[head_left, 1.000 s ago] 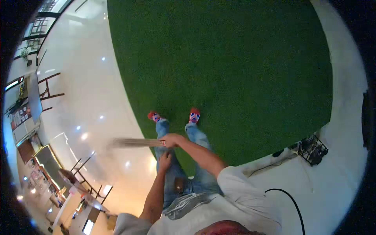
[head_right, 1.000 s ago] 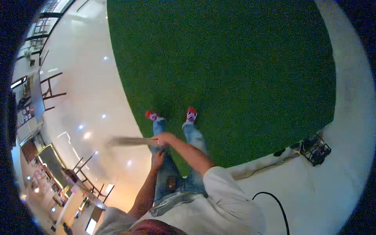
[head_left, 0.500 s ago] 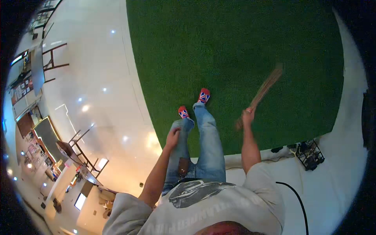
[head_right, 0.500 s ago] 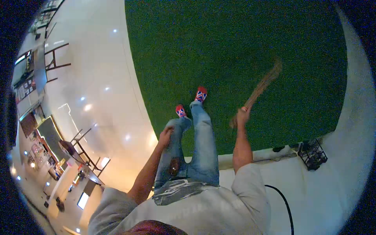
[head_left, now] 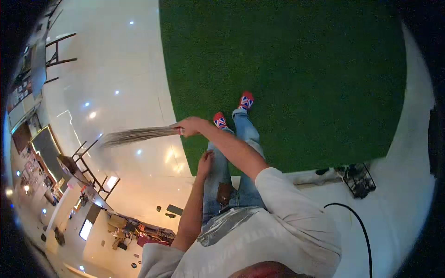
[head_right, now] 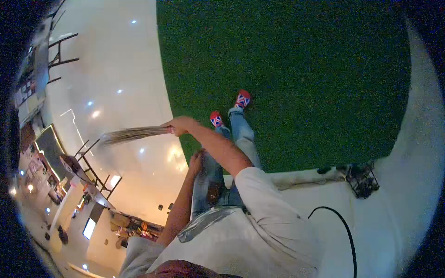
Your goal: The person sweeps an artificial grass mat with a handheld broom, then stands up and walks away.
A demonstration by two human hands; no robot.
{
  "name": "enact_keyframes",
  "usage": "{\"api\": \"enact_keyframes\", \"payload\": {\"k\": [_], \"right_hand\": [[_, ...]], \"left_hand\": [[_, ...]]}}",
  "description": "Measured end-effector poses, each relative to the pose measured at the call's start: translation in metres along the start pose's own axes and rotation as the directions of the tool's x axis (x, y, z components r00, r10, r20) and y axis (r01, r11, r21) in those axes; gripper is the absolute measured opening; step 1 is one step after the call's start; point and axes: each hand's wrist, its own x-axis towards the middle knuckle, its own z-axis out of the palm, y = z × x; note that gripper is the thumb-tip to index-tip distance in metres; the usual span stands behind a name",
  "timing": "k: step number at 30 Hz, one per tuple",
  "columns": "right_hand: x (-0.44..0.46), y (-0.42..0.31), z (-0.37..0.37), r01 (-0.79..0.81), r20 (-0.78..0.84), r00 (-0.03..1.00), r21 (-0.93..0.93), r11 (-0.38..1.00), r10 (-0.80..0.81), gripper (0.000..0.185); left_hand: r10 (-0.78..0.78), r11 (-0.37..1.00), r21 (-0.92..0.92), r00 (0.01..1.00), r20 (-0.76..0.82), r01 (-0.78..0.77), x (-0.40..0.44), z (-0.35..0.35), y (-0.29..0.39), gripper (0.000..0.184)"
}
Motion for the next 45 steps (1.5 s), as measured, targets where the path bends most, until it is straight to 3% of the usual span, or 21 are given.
{"api": "enact_keyframes", "payload": {"k": [5, 8, 9, 11, 12, 13, 15, 18, 19, 20, 21, 22, 23, 25, 26, 31, 34, 37, 40, 42, 45], "right_hand": [[-0.069, 0.041, 0.055, 0.135, -0.497, 0.867, 0.166, 0.977, -0.036, 0.066], [-0.141, 0.13, 0.085, -0.233, -0.557, 0.775, 0.187, 0.954, 0.298, 0.026], [-0.186, 0.129, 0.091, -0.012, -0.752, 0.54, 0.441, 0.897, 0.377, 0.023], [-0.245, 0.147, 0.077, -0.486, -0.458, 0.266, 0.696, 0.528, 0.848, 0.032], [-0.269, 0.143, 0.074, -0.512, -0.721, 0.171, 0.518, 0.686, 0.672, 0.038], [-0.281, 0.196, 0.101, -0.194, -0.753, 0.065, 0.635, 0.748, 0.655, 0.04], [-0.309, 0.335, 0.137, -0.438, -0.728, -0.12, 0.649, 0.622, 0.675, 0.024], [-0.295, 0.432, 0.158, -0.72, -0.87, -0.093, 0.395, 0.571, 0.485, 0.02], [-0.264, 0.424, 0.148, -0.718, -0.852, -0.253, 0.483, 0.501, 0.459, 0.025], [-0.236, 0.396, 0.133, -0.607, -0.701, -0.142, 0.619, 0.498, 0.698, 0.023], [-0.188, 0.412, 0.152, -0.374, -0.705, -0.248, 0.702, 0.606, 0.664, 0.02], [-0.134, 0.471, 0.189, -0.43, -0.858, -0.028, 0.474, 0.768, 0.514, 0.021], [-0.101, 0.327, 0.144, -0.191, -0.689, 0.083, 0.698, 0.69, 0.72, 0.012], [0.016, 0.313, 0.196, -0.027, -0.814, 0.252, 0.534, 0.845, 0.523, 0.007], [0.056, 0.3, 0.213, -0.357, -0.588, 0.499, 0.53, 0.769, 0.637, 0.014], [0.104, 0.173, 0.241, -0.231, -0.083, 0.97, 0.0, 0.973, 0.23, 0.061], [0.069, 0.133, 0.216, -0.084, 0.141, 0.985, -0.14, 0.987, 0.104, 0.068], [0.013, 0.175, 0.261, 0.123, -0.121, 0.984, -0.062, 0.99, -0.13, 0.065], [-0.09, 0.205, 0.227, -0.063, -0.202, 0.972, 0.267, 0.962, 0.119, 0.065], [-0.148, 0.26, 0.227, -0.328, -0.48, 0.757, 0.308, 0.893, 0.443, 0.04], [-0.258, 0.284, 0.17, -0.249, -0.713, 0.35, 0.554, 0.794, 0.607, 0.057]], "left_hand": [[0.11, 0.951, 0.289, 0.994, -0.002, -0.105, 0.009, -0.013, -0.028, 0.032], [0.171, 0.93, 0.325, 0.985, 0.025, -0.169, 0.018, -0.023, -0.071, 0.039], [0.141, 0.892, 0.432, 0.99, 0.007, -0.13, 0.006, -0.02, -0.066, 0.046], [0.079, 0.782, 0.623, 0.994, -0.072, -0.017, -0.001, -0.02, -0.063, 0.061], [-0.05, 0.778, 0.622, 0.995, -0.087, 0.093, 0.006, -0.021, -0.074, 0.074], [-0.18, 0.761, 0.618, 0.979, -0.094, 0.199, 0.009, -0.02, -0.089, 0.088], [-0.24, 0.738, 0.623, 0.964, -0.117, 0.259, -0.005, -0.008, -0.08, 0.1], [-0.401, 0.667, 0.633, 0.905, -0.139, 0.393, -0.016, 0.014, -0.06, 0.101], [-0.373, 0.666, 0.633, 0.911, -0.175, 0.394, -0.008, 0.018, -0.061, 0.101], [-0.347, 0.661, 0.64, 0.916, -0.203, 0.393, -0.004, 0.024, -0.067, 0.101], [-0.336, 0.651, 0.648, 0.915, -0.222, 0.396, -0.011, 0.032, -0.075, 0.101], [-0.306, 0.65, 0.639, 0.911, -0.275, 0.411, -0.014, 0.047, -0.072, 0.1], [-0.263, 0.651, 0.633, 0.907, -0.328, 0.418, -0.015, 0.053, -0.066, 0.099], [-0.24, 0.628, 0.64, 0.892, -0.382, 0.443, -0.029, 0.059, -0.064, 0.096], [-0.229, 0.614, 0.656, 0.895, -0.384, 0.438, -0.028, 0.061, -0.063, 0.093], [-0.246, 0.707, 0.554, 0.888, -0.389, 0.439, -0.035, 0.068, -0.077, 0.085], [-0.1, 0.723, 0.602, 0.913, -0.395, 0.34, -0.028, 0.075, -0.11, 0.085], [-0.092, 0.68, 0.629, 0.895, -0.437, 0.377, -0.033, 0.087, -0.099, 0.085], [-0.125, 0.668, 0.645, 0.911, -0.394, 0.371, -0.033, 0.089, -0.1, 0.085], [-0.159, 0.632, 0.667, 0.908, -0.387, 0.395, -0.036, 0.094, -0.096, 0.086], [-0.189, 0.619, 0.662, 0.898, -0.398, 0.423, -0.041, 0.09, -0.088, 0.088]]}}
